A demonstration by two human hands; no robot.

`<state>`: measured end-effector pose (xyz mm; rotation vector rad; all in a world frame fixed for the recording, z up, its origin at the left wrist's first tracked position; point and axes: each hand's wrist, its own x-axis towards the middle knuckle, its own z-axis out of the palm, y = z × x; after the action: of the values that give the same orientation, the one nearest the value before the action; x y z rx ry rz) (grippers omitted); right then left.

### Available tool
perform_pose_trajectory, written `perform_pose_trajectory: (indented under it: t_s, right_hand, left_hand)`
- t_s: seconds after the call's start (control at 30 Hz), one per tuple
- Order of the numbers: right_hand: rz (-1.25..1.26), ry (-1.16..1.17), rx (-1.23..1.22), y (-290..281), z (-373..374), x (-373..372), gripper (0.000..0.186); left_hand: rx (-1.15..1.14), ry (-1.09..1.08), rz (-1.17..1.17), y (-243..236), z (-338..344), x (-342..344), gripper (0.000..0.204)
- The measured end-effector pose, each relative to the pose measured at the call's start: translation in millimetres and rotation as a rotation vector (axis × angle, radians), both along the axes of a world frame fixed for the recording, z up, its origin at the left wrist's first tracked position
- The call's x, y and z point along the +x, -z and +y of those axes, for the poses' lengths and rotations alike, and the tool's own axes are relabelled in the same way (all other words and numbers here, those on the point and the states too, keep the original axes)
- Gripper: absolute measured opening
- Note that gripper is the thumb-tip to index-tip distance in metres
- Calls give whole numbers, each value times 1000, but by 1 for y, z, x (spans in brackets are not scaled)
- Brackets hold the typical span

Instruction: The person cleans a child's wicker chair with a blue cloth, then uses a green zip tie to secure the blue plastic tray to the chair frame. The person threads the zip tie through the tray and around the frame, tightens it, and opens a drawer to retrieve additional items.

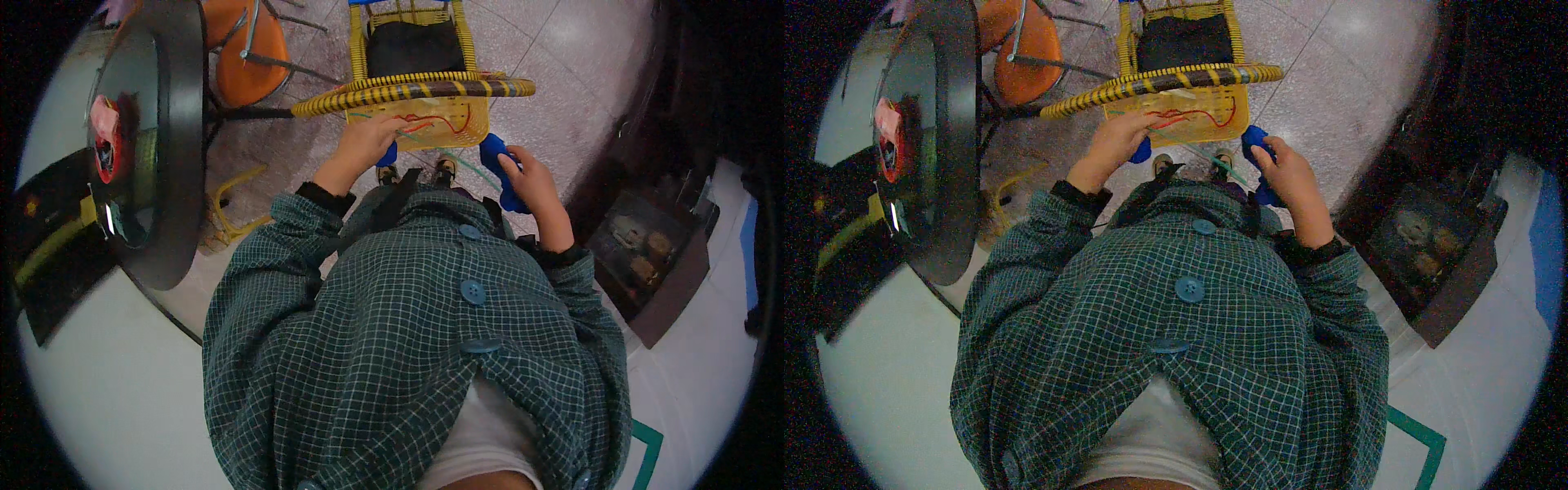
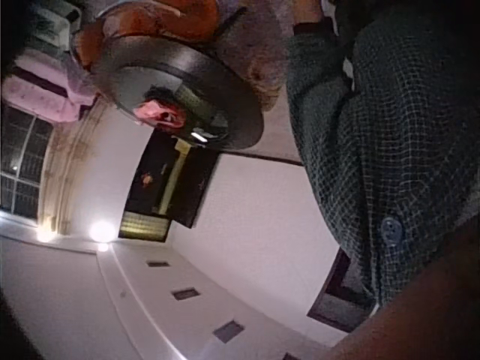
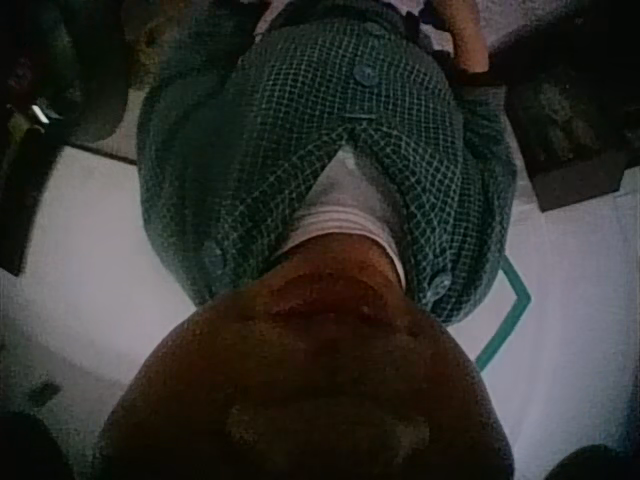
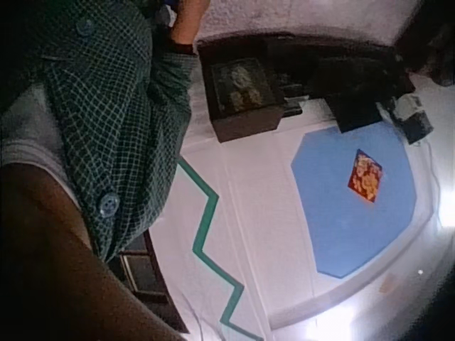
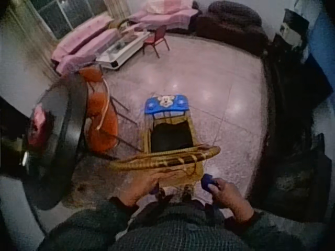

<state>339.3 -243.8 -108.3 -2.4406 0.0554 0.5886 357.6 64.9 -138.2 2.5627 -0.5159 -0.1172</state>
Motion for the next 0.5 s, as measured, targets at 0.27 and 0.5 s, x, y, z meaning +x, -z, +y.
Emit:
perform_pose_trajectory:
  t_s: [0.27,0.5]
  right_hand:
    - [-63,27,-10,-5,25,-1,39]
    - [-27,15,93,-6,46,-4,33]
  left_hand:
    - [-264,-102,41,-20,22,-36,29]
    - [-393,-156,65,-21,28,-42,28]
